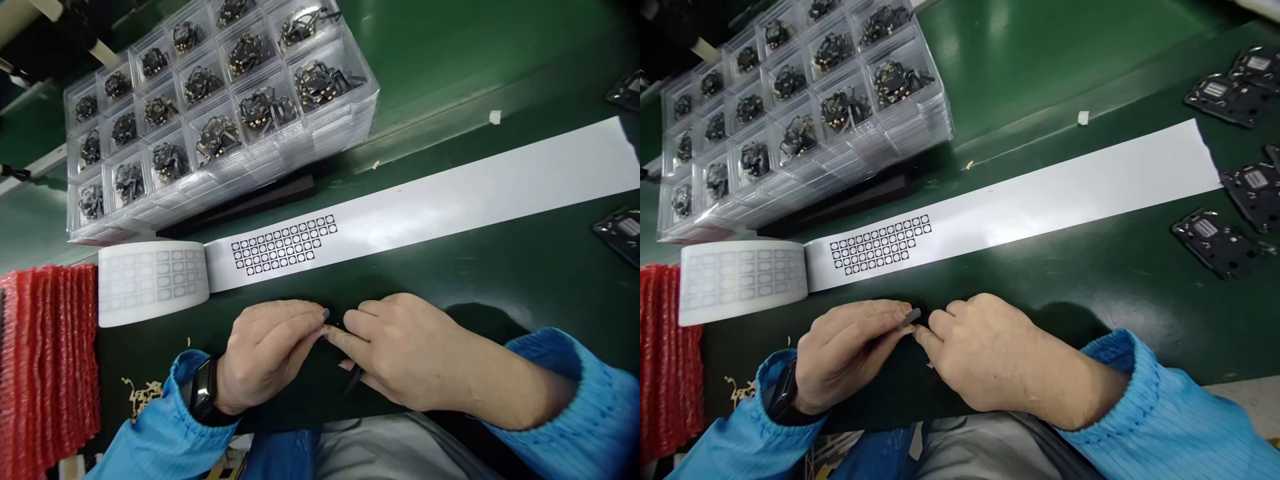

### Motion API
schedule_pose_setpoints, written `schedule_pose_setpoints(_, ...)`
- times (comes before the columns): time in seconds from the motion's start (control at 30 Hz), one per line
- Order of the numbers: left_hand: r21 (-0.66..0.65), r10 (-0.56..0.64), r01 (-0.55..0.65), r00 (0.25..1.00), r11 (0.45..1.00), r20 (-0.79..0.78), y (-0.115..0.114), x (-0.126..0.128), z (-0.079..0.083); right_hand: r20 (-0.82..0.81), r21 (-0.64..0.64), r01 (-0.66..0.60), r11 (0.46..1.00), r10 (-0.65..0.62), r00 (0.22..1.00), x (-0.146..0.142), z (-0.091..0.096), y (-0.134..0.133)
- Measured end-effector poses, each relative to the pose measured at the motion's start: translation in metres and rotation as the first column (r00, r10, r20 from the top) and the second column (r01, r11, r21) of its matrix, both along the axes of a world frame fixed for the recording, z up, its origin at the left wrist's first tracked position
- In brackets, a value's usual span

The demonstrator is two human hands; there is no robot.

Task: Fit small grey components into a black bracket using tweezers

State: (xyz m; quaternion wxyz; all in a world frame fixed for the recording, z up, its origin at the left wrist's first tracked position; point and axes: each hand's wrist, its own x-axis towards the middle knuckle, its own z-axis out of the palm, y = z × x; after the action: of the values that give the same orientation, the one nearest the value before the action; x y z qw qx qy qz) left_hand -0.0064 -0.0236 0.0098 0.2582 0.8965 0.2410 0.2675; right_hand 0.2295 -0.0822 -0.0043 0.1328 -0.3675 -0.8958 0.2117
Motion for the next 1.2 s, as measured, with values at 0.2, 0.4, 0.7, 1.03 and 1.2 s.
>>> schedule_pose_setpoints(0.2,0.033,-0.030,0.029,0.999,0.999,0.015,-0.0011,-0.0007,-0.0022,-0.009,0.000,0.001,1.000,-0.001,1.000,0.0003,-0.0016,-0.0001)
schedule_pose_setpoints(0.4,0.053,-0.013,0.013,1.000,0.998,0.003,-0.0009,0.0008,-0.0018,-0.003,-0.006,-0.003,1.000,0.003,1.000,0.0005,-0.0009,-0.0009)
schedule_pose_setpoints(0.7,0.049,-0.003,0.004,1.000,0.999,-0.020,-0.0029,0.0003,-0.0009,0.009,-0.001,0.003,1.000,-0.003,1.000,0.0001,-0.0002,-0.0009)
schedule_pose_setpoints(1.03,0.062,-0.051,0.050,0.999,0.997,0.017,-0.0040,0.0054,-0.0048,0.008,0.008,0.016,1.000,-0.016,1.000,-0.0016,-0.0031,-0.0007)
schedule_pose_setpoints(1.2,-0.082,0.077,-0.067,0.989,0.994,0.124,-0.0017,0.0078,0.0044,0.020,-0.010,0.022,1.000,-0.022,1.000,-0.0005,-0.0014,-0.0010)
